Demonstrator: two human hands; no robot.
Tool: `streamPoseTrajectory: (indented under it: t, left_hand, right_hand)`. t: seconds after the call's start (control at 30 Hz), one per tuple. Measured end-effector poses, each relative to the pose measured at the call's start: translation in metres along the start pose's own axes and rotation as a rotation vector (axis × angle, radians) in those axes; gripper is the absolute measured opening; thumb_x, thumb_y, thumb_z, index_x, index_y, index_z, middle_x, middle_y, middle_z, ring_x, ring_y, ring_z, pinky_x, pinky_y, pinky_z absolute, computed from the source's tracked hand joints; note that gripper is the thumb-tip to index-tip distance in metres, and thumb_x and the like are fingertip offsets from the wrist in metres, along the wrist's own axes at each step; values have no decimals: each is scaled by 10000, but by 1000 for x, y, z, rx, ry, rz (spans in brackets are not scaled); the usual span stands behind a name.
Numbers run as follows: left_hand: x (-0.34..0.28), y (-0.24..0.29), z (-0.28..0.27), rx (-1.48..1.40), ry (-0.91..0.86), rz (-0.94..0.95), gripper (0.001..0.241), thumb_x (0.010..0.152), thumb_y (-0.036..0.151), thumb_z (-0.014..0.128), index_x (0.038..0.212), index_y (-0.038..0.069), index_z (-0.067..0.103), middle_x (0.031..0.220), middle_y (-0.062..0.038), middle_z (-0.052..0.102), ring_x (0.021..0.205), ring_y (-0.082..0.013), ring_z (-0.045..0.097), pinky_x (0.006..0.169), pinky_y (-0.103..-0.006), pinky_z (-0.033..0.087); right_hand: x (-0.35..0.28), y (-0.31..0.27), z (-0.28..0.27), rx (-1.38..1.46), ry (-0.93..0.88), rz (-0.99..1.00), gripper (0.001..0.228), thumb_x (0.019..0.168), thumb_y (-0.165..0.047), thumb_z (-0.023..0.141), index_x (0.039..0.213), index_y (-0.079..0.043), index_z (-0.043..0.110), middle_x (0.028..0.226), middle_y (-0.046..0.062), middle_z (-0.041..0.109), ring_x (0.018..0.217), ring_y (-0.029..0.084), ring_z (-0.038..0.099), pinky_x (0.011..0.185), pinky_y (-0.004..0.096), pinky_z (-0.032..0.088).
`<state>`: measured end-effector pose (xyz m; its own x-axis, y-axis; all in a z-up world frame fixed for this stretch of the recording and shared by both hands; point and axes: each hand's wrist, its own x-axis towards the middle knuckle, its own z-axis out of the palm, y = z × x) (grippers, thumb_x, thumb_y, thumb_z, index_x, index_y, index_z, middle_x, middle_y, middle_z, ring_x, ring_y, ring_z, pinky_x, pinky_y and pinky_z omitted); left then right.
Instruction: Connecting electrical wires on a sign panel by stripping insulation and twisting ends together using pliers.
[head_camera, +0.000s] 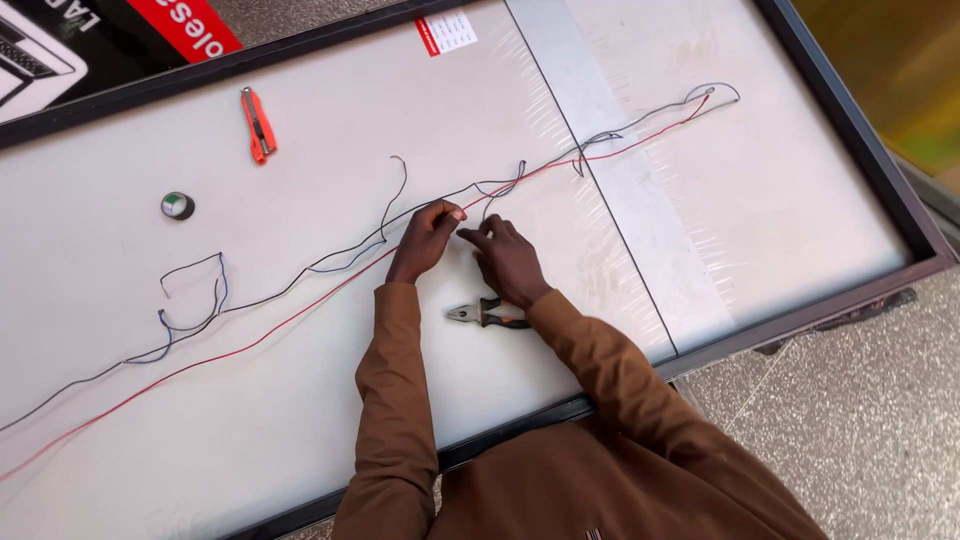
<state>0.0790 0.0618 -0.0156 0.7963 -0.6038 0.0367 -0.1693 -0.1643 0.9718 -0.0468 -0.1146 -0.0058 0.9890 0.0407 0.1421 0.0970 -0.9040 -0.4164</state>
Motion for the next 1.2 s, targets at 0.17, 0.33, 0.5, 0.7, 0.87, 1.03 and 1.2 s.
streamPoseTrajectory:
  t: [0.17,0.33,0.5,0.7,0.87,1.03,1.2]
  left_hand:
    - [-7,1,2,-89,2,-8,177,1134,159,679,1213,64,805,904,-38,642,906,-156,649,864,-378,572]
    - [-10,8,24,-102,-76,75,250,1059,56,697,1280,62,815,983,-84,673,997,-197,665,938,-396,580]
    - [-2,10,46,-220,-194,93,342,1059,17,556,1295,0,803,975,-106,628,991,-226,631,933,-428,548]
    - [-8,11,65,-29,-189,106,169,1123,65,682,1202,9,821,916,-152,691,891,-243,670,850,-422,556]
    - [-8,0,73,89,-147,130,98,1114,73,714,1121,27,801,888,-159,695,881,-303,711,824,-449,576]
    - [-12,2,75,157,-130,137,74,1098,88,742,1104,41,799,880,-146,698,892,-312,726,818,-456,590]
    - [-14,-16,82,-20,-96,155,456,935,-15,696,1369,107,624,863,-124,667,867,-277,686,828,-470,563]
  right_hand:
    - [0,18,31,23,155,-44,62,1102,-199,725,1145,-209,767,1122,18,625,1047,280,728,839,417,620]
    - [-17,15,18,420,268,-30,67,1139,-122,669,1167,-132,728,1099,111,694,938,416,772,760,523,635]
    - [-23,30,22,899,383,190,82,1110,-82,745,1156,-50,804,981,149,814,898,231,817,840,389,683]
    - [-36,45,-6,840,382,183,63,1123,-91,715,1113,-62,769,871,112,816,808,195,791,748,357,653]
    - [-38,55,-32,346,456,-83,45,1049,-70,764,1034,-104,790,874,100,730,826,313,749,732,405,624]
    - [-28,71,-48,-28,417,-255,35,1009,-137,785,1012,-170,775,1024,38,721,1131,340,703,1002,485,538]
    - [-18,80,-53,169,141,-217,74,1037,-41,714,1072,-83,764,1008,140,766,962,427,756,884,546,592]
